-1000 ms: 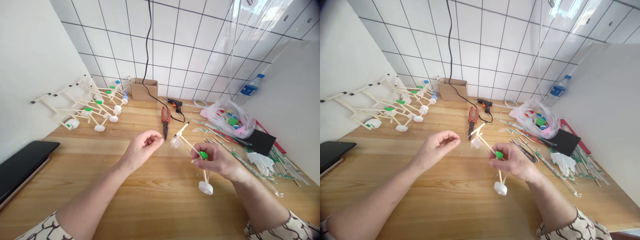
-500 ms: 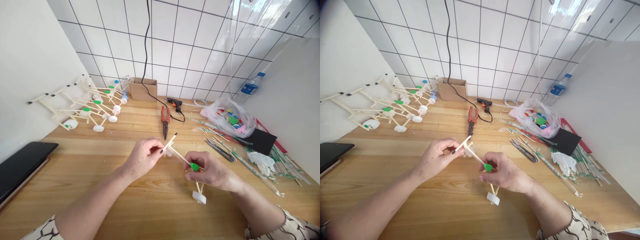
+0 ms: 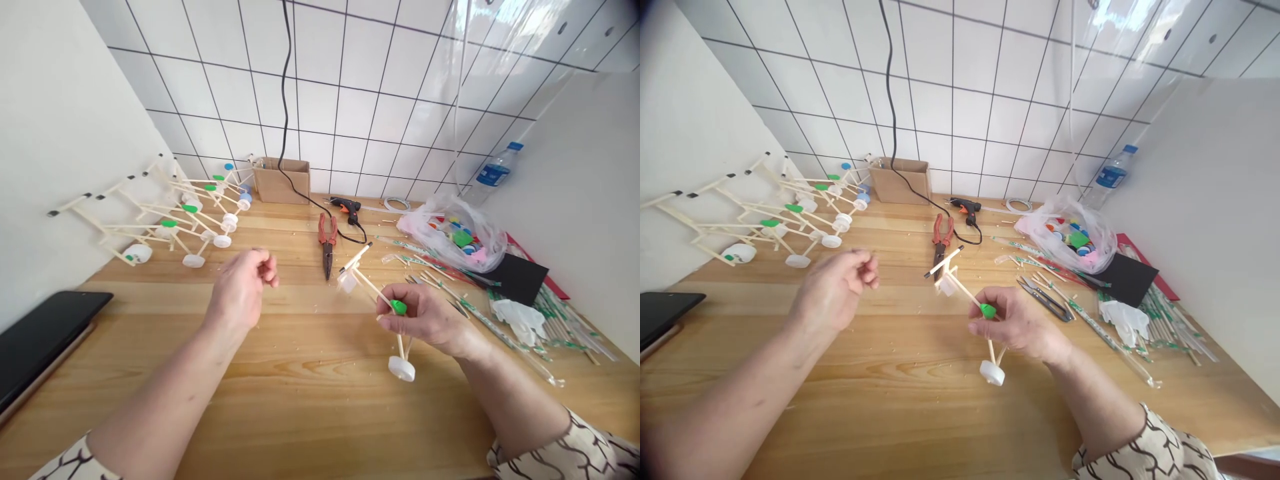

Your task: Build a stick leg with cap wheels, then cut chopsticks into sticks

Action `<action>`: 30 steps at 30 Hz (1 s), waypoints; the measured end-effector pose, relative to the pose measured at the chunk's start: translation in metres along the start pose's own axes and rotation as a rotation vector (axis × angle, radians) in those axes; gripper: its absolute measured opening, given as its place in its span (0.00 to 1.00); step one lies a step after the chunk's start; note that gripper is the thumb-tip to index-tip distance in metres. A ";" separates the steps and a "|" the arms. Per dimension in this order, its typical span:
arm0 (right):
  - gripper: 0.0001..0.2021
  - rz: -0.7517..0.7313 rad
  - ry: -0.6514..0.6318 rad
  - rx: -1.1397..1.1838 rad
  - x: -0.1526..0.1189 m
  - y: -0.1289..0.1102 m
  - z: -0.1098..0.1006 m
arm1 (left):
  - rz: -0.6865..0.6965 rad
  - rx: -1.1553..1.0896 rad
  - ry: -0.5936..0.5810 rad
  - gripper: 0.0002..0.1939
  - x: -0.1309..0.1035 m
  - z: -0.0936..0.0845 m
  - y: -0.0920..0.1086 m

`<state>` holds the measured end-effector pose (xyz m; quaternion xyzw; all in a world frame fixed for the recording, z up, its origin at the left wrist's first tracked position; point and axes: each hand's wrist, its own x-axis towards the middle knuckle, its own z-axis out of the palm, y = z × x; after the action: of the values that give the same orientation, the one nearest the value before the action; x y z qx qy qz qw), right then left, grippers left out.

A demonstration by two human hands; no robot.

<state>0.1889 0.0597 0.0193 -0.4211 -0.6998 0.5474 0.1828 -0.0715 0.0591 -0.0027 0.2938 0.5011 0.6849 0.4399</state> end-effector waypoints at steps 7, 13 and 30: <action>0.09 -0.021 0.019 -0.039 0.002 0.003 -0.006 | -0.067 0.144 -0.051 0.17 -0.010 0.005 0.014; 0.07 0.017 -0.098 -0.141 0.001 -0.001 0.003 | -0.154 0.787 -0.549 0.14 -0.015 -0.002 0.002; 0.22 -0.150 -0.023 -0.551 -0.019 -0.016 -0.022 | -0.155 0.863 -0.799 0.11 -0.015 -0.007 -0.005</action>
<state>0.2097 0.0572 0.0450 -0.3955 -0.8534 0.3264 0.0933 -0.0692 0.0429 -0.0091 0.6439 0.5498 0.2213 0.4838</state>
